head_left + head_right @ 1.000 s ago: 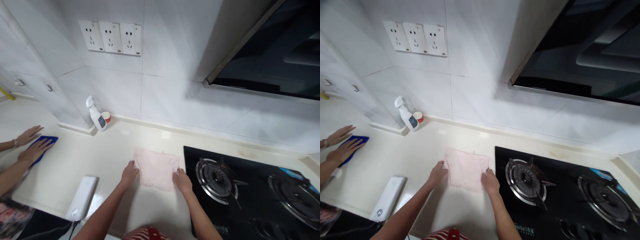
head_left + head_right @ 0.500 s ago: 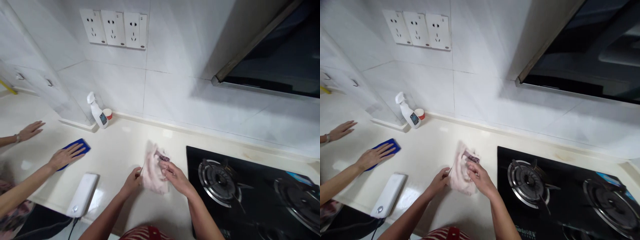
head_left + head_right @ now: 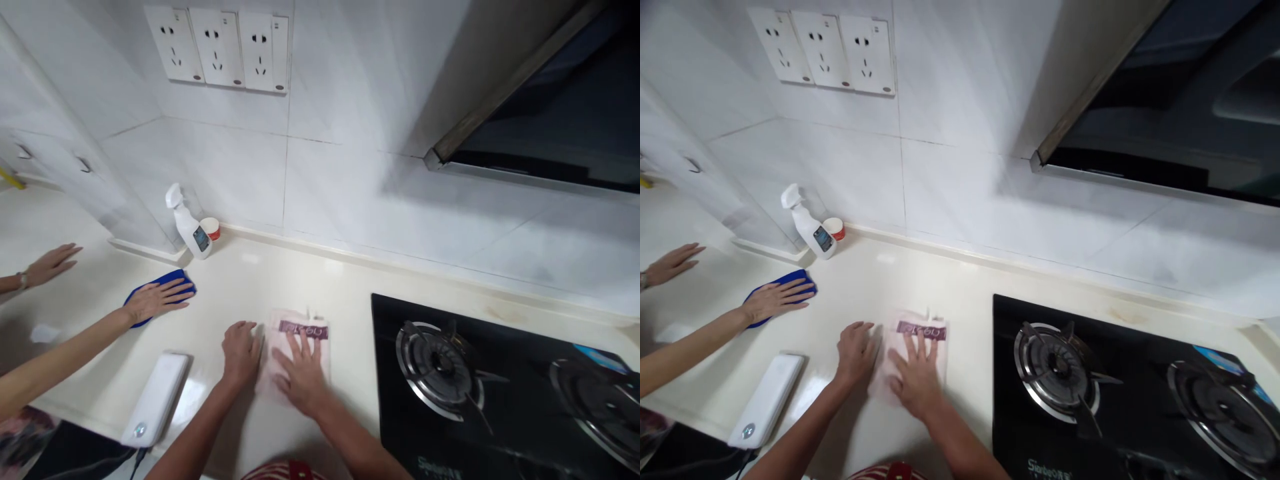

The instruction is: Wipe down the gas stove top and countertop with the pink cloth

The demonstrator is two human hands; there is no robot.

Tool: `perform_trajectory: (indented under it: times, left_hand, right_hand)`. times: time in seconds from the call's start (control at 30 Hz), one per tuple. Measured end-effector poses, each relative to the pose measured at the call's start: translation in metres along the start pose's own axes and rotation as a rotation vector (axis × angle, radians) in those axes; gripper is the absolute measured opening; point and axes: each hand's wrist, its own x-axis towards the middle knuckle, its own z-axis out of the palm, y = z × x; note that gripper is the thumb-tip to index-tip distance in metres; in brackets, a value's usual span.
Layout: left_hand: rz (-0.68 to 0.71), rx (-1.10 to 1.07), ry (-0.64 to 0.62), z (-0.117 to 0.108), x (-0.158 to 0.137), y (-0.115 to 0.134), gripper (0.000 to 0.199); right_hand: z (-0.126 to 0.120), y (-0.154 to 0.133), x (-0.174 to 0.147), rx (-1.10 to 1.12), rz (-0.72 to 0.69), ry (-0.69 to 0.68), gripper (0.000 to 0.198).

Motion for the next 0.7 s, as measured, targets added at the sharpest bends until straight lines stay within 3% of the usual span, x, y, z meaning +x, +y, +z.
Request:
perform_trajectory:
  times: [0.13,0.23,0.33,0.5,0.6,0.7]
  left_hand:
    - [0.068,0.346,0.01,-0.005,0.002,-0.01,0.032]
    - [0.11,0.475,-0.019,-0.003,0.002,-0.016,0.033]
    - [0.121,0.521,-0.034,0.0,0.002,-0.018,0.034]
    - [0.103,0.532,-0.046,0.0,0.003,-0.015,0.034]
    - [0.089,0.521,-0.046,-0.001,0.004,-0.011,0.033]
    - [0.09,0.521,-0.039,-0.001,0.005,-0.01,0.034]
  right_hand:
    - [0.02,0.009,-0.044,0.044,-0.168,-0.039,0.07]
    - [0.008,0.038,-0.035,0.046,-0.19,-0.049,0.069]
    - [-0.02,0.083,0.018,-0.032,-0.054,-0.028,0.064]
    - [-0.079,0.177,0.112,-0.202,0.348,0.035,0.061]
    - [-0.097,0.216,0.128,-0.201,0.455,0.046,0.061]
    - [-0.093,0.22,0.12,-0.191,0.512,0.1,0.063]
